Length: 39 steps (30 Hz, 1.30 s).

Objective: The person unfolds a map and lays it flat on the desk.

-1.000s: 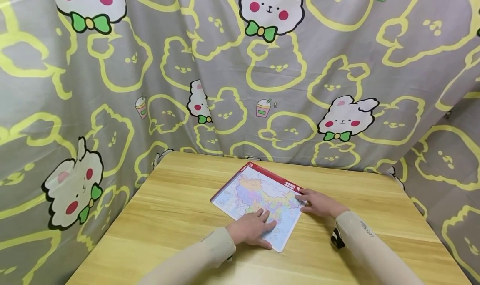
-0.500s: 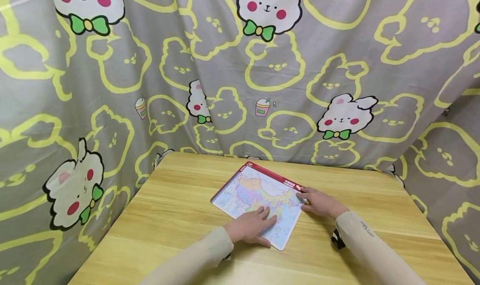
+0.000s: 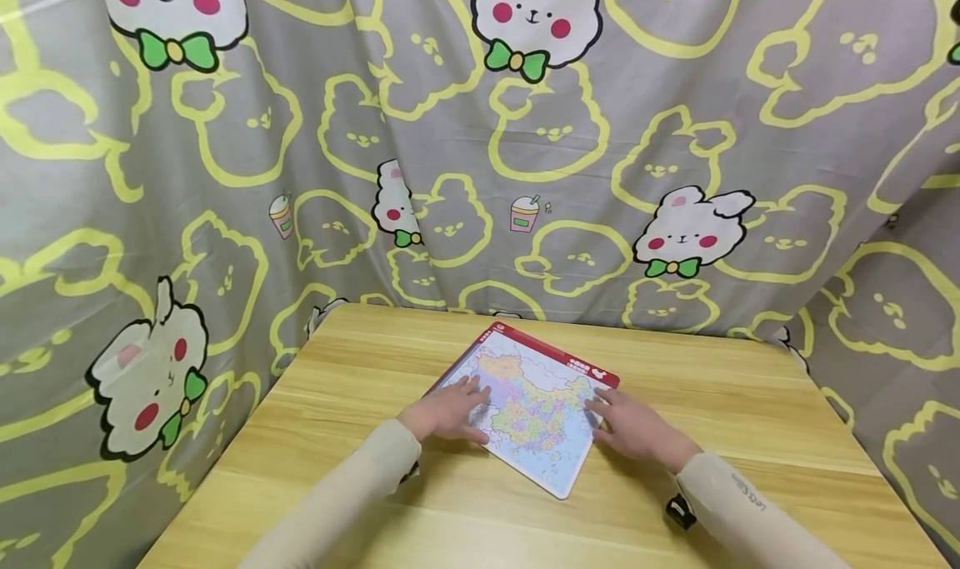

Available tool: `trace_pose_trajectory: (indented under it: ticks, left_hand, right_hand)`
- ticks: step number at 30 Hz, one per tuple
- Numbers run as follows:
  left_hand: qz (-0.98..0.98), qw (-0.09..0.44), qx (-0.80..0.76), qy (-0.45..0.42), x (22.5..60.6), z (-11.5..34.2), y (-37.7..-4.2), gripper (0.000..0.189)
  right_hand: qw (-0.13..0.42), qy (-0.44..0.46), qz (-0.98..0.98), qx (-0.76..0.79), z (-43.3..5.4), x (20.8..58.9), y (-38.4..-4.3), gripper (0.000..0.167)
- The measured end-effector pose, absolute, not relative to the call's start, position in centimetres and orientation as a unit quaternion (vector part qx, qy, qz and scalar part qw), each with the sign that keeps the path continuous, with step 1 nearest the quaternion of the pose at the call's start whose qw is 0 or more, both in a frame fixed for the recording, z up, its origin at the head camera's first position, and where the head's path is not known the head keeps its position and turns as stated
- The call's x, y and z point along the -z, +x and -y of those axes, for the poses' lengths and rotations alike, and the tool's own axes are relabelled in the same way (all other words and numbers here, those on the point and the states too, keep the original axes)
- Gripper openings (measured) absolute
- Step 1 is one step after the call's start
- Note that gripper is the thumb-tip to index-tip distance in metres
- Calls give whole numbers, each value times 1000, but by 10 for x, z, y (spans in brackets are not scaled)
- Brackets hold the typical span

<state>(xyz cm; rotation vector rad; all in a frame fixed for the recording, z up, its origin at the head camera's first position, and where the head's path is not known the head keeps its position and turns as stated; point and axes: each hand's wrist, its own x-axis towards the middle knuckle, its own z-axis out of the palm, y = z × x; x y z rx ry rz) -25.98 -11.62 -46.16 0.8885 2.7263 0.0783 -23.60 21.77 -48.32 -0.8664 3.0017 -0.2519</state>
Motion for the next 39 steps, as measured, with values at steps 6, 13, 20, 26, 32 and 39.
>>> trace_pose_trajectory:
  ticks: [6,13,20,26,32,39]
  left_hand:
    - [-943,132,-36,303,468,138,-274,91]
    - [-947,145,-46,283,469,153,-282,94]
    - [-949,162,-51,266,471,159,-286,95]
    - [-950,167,-38,261,477,159,-290,93]
    - [-948,158,-28,273,476,157,-290,92]
    - [-947,152,-25,281,475,155,-290,91]
  right_hand:
    - [12,-292,-951,99,-198,485,-213,52]
    - [35,-320,-940,113,-178,483,-190,53]
    - [84,-325,-935,113,-160,481,-175,60]
    - [75,-346,-931,92,-153,484,-170,61]
    - [73,-353,-929,83,-152,487,-168,58]
    - [78,-352,-929,83,-151,487,-168,60]
